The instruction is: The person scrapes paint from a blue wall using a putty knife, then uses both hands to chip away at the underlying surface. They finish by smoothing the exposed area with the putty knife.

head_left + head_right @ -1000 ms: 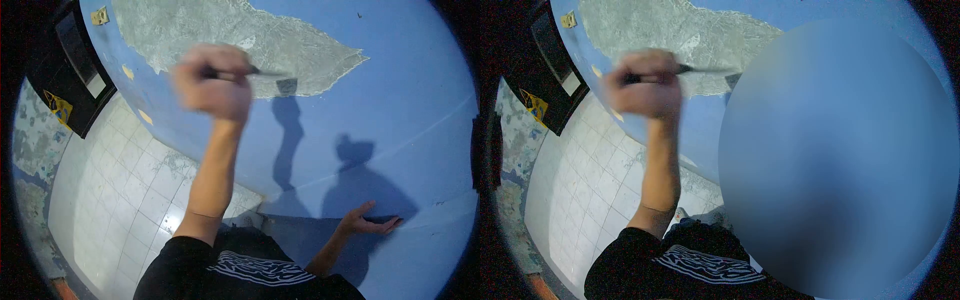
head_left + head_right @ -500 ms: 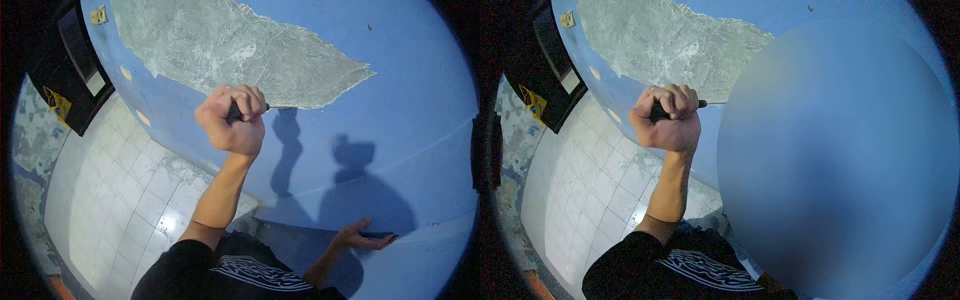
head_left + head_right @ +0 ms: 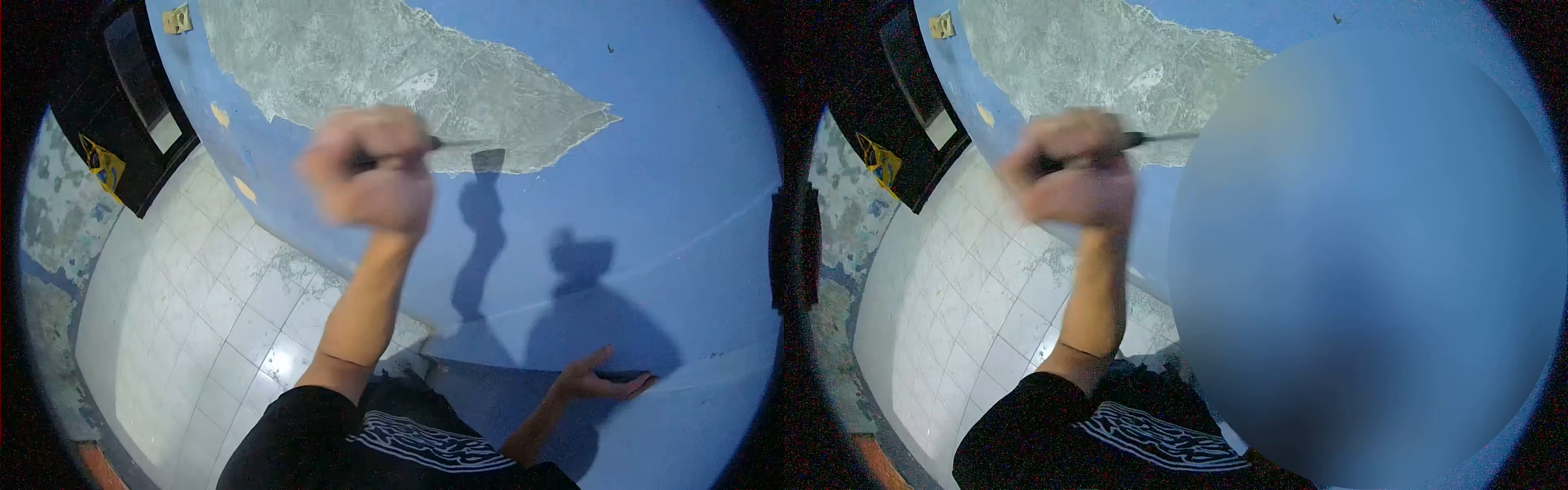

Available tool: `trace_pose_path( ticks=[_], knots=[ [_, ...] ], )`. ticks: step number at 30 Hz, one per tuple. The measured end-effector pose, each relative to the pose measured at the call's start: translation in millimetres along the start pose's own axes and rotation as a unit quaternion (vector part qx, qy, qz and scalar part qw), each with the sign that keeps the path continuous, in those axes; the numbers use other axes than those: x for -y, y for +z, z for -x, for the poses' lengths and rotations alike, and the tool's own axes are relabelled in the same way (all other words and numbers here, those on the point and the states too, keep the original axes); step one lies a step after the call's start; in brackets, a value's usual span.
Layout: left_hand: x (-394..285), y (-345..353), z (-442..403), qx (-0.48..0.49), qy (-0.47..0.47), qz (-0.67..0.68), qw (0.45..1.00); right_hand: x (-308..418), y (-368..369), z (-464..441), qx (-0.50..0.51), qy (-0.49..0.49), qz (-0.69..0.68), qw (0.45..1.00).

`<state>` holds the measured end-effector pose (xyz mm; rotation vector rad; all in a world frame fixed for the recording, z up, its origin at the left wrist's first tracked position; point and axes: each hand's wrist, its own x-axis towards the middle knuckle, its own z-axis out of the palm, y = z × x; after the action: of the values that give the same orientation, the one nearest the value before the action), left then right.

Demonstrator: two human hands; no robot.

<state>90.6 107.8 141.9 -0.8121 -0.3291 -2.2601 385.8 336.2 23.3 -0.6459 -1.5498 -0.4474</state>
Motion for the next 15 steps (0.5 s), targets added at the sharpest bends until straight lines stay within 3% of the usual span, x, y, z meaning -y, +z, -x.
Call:
trace_pose_path(
  ticks=[2,3,6,8,9,10,11,12,13,14,15],
  knots=[
    [11,9,27,-0.026,-0.105,-0.108,0.988,1,-3,1,0.000,0.013,-0.007,1.000],
    [13,11,29,0.029,-0.081,-0.062,0.994,4,-1,2,-0.007,0.030,-0.014,0.999],
    [-7,22,0,0.001,-0.119,-0.006,0.993,2,1,-2,-0.030,-0.003,-0.025,0.999],
    [-18,13,-29,0.061,-0.149,0.121,0.980,6,0,-4,-0.023,0.006,-0.012,1.000],
    [-13,22,-24,-0.023,-0.169,0.115,0.979,8,-4,-4,-0.010,0.011,-0.002,1.000],
    [16,24,11,-0.054,-0.107,-0.031,0.992,9,-5,-6,-0.011,0.010,0.001,1.000],
    [40,10,44,0.049,-0.020,-0.227,0.972,10,-5,-8,-0.001,-0.001,0.009,1.000],
    [43,3,81,0.093,-0.073,-0.286,0.951,9,-7,-9,0.008,-0.011,0.016,1.000],
    [39,-9,111,0.110,-0.160,-0.281,0.940,5,-7,-9,0.002,-0.011,0.013,1.000],
    [36,-4,107,0.113,-0.150,-0.277,0.942,1,-5,-7,-0.001,-0.015,-0.002,1.000],
    [30,1,95,0.058,-0.146,-0.167,0.973,1,-1,-4,-0.003,-0.015,-0.013,1.000]
  ],
)
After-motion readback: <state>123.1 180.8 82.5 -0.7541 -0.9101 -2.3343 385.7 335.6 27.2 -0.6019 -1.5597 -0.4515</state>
